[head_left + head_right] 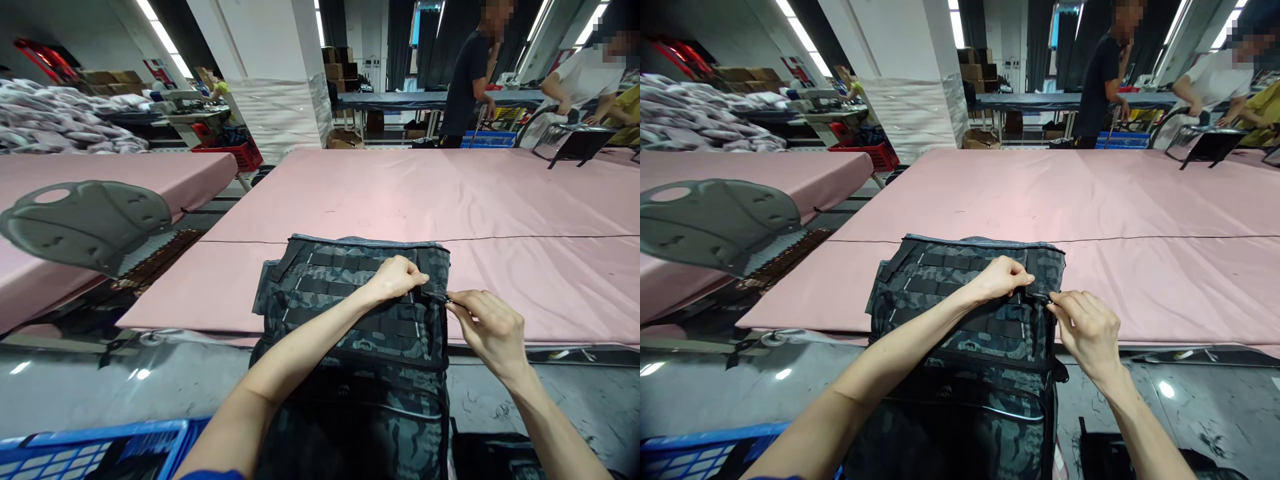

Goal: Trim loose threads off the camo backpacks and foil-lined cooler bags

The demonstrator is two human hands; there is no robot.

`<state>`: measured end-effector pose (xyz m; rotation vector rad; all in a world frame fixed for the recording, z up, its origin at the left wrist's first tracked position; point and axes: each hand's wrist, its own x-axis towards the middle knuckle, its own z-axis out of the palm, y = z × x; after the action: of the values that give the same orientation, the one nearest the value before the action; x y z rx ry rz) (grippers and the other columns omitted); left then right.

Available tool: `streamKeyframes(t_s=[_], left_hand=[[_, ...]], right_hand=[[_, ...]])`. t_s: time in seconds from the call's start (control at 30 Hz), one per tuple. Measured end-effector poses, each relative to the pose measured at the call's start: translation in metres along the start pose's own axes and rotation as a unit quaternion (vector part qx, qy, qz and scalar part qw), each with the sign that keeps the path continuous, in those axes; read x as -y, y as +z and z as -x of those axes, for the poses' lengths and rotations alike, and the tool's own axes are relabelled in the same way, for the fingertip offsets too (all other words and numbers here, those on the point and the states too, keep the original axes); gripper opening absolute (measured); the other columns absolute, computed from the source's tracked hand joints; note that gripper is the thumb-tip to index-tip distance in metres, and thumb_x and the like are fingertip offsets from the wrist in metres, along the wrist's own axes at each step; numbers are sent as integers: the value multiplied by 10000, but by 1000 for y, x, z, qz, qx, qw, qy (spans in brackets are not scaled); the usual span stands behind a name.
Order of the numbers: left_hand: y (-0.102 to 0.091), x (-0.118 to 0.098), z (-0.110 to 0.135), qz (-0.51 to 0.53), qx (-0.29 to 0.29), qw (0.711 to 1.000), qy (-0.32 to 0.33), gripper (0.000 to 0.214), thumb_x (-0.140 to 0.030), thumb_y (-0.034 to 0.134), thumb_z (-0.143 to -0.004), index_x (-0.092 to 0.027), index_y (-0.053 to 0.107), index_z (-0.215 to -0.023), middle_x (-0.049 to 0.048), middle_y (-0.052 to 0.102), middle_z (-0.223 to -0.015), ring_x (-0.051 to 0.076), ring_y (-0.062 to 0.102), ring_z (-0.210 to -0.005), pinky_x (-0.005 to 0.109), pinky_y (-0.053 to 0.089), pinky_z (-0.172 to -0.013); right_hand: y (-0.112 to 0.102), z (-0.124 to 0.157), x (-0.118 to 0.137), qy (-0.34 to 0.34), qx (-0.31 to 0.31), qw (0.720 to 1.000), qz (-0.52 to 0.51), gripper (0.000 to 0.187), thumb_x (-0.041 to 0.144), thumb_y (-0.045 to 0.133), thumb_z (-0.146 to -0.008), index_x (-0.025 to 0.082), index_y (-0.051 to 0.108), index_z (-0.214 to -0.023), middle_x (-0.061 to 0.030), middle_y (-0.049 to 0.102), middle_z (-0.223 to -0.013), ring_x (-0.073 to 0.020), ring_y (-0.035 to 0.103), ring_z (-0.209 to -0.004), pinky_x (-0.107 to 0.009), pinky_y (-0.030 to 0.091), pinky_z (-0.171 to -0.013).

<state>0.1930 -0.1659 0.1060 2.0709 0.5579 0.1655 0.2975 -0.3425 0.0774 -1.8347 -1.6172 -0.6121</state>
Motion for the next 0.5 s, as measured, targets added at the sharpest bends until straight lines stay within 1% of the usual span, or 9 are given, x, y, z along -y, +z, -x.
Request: streamKeyframes(t_s=[0.1,0.23,0.27,0.3,0.33,0.37,0.43,0.47,0.5], left_hand=[[1,1,-2,9,1,1000,0,348,-378,536,-729,-169,457,-463,-49,392,-407,106,476,-410,232,334,-499],[1,3,-5,6,-3,1000,0,348,-375,545,-730,-162,472,-464,-51,392,-395,101,473,-403,224,342,-500],[0,5,-4,6,-1,1000,0,349,-378,539,-740,-158,490,-474,-50,397,-392,102,476,-408,222,349,-506],[0,7,-2,4,3,1000,5,350,-385,524,-761,-153,521,-498,-44,416,-398,105,485,-423,220,360,-515],[0,10,1,-2,-1,1000,15,351,-392,503,-786,-148,561,-542,-34,457,-426,109,505,-453,219,373,-530],[1,13,6,-15,-24,999,29,343,-399,487,-810,-144,602,-611,-17,516,-486,117,533,-506,220,388,-554],[5,19,17,-74,-118,987,77,307,-415,499,-831,-145,646,-824,30,620,-708,142,583,-671,231,420,-628],[9,22,22,-119,-164,973,114,311,-425,529,-823,-153,633,-934,54,632,-834,159,589,-767,246,430,-680],[13,24,27,-170,-193,953,158,344,-429,563,-808,-165,604,-1024,73,621,-940,177,580,-852,268,432,-733]], right_hand=[[-1,1,-1,32,4,998,-51,96,210,578,-832,187,614,-917,-35,678,-822,-138,610,-726,-243,439,-640],[4,0,0,20,25,999,-10,102,240,566,-838,188,632,-895,-42,683,-814,-157,618,-751,-270,446,-683],[5,0,-1,33,26,999,-19,102,252,566,-836,189,640,-867,-41,681,-798,-158,618,-742,-274,449,-682],[7,1,-3,65,21,997,-47,113,272,565,-834,191,643,-841,-37,675,-769,-154,614,-703,-274,456,-656],[9,4,-6,119,13,988,-93,134,300,567,-830,191,644,-830,-31,662,-728,-145,597,-632,-270,461,-600],[10,7,-9,189,-3,970,-152,161,332,573,-821,187,641,-833,-21,643,-688,-129,561,-547,-262,454,-526],[14,12,-15,328,-48,904,-269,237,392,604,-781,177,635,-873,-6,611,-669,-98,481,-451,-240,420,-407],[16,14,-16,377,-63,869,-313,289,412,629,-750,174,632,-914,-2,600,-684,-90,464,-452,-229,409,-378],[19,15,-16,408,-63,842,-347,351,422,655,-717,175,628,-965,1,590,-706,-89,464,-474,-219,407,-367]])
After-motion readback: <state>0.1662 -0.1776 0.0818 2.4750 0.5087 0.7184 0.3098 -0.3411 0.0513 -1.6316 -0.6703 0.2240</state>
